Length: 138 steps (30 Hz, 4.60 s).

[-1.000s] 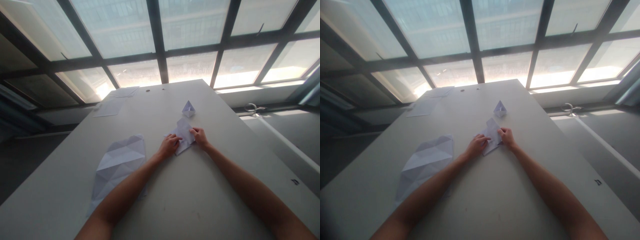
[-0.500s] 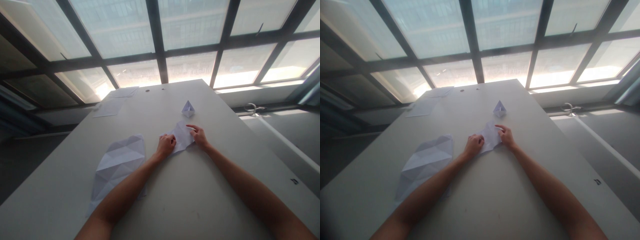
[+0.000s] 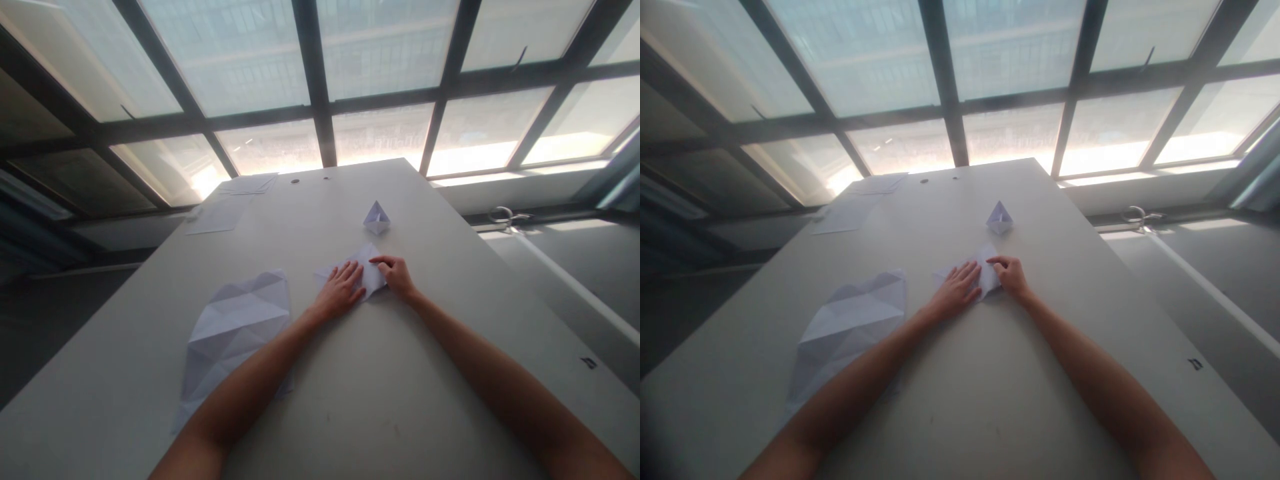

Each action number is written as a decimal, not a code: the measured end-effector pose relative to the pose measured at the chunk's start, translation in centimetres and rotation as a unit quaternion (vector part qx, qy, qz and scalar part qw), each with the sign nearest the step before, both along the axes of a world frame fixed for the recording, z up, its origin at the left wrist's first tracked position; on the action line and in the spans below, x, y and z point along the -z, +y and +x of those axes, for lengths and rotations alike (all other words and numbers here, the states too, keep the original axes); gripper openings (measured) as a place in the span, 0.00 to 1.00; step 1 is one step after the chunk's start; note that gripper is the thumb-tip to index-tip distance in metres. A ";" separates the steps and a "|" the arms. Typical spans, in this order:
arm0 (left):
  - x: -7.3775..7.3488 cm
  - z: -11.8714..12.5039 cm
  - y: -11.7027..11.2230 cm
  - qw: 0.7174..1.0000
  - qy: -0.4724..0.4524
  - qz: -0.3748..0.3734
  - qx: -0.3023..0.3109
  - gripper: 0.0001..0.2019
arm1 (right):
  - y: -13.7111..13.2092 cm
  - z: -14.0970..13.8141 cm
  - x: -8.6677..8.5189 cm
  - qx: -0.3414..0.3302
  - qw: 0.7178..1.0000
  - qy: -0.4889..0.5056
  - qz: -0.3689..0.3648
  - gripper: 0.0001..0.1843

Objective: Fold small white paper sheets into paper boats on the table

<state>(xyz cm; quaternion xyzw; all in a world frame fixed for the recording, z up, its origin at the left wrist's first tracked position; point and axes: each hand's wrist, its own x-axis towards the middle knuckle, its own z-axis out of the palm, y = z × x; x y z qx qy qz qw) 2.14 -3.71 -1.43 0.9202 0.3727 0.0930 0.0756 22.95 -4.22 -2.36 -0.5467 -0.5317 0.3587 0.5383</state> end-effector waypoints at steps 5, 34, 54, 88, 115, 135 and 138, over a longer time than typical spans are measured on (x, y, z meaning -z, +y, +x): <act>-0.3 -0.2 -0.1 0.999 0.042 -0.007 0.024 0.30 | 0.0 0.3 -0.9 0.009 0.989 0.144 -0.033 0.20; 0.0 -0.4 0.3 1.000 -0.019 0.015 -0.001 0.23 | -1.9 -0.8 -1.1 0.054 0.876 -0.475 0.058 0.24; -0.5 -0.3 -0.1 0.999 0.051 -0.006 -0.013 0.28 | -1.3 -1.6 0.5 -0.063 0.851 -0.519 -0.033 0.32; 0.1 -0.5 0.1 0.993 0.042 -0.001 -0.108 0.32 | -1.4 -1.1 0.2 -0.021 0.862 -0.507 -0.026 0.28; 0.3 -0.6 0.2 0.994 0.036 0.008 -0.106 0.31 | -1.9 -1.4 -1.2 -0.057 0.944 -0.293 0.143 0.33; -0.3 -0.4 0.1 0.990 0.017 -0.004 -0.137 0.28 | -2.3 -2.2 -1.4 -0.227 0.884 -0.379 0.154 0.20; -0.3 -0.4 0.2 0.992 0.036 -0.004 -0.121 0.27 | -2.1 -2.4 -0.7 -0.207 0.877 -0.417 0.120 0.23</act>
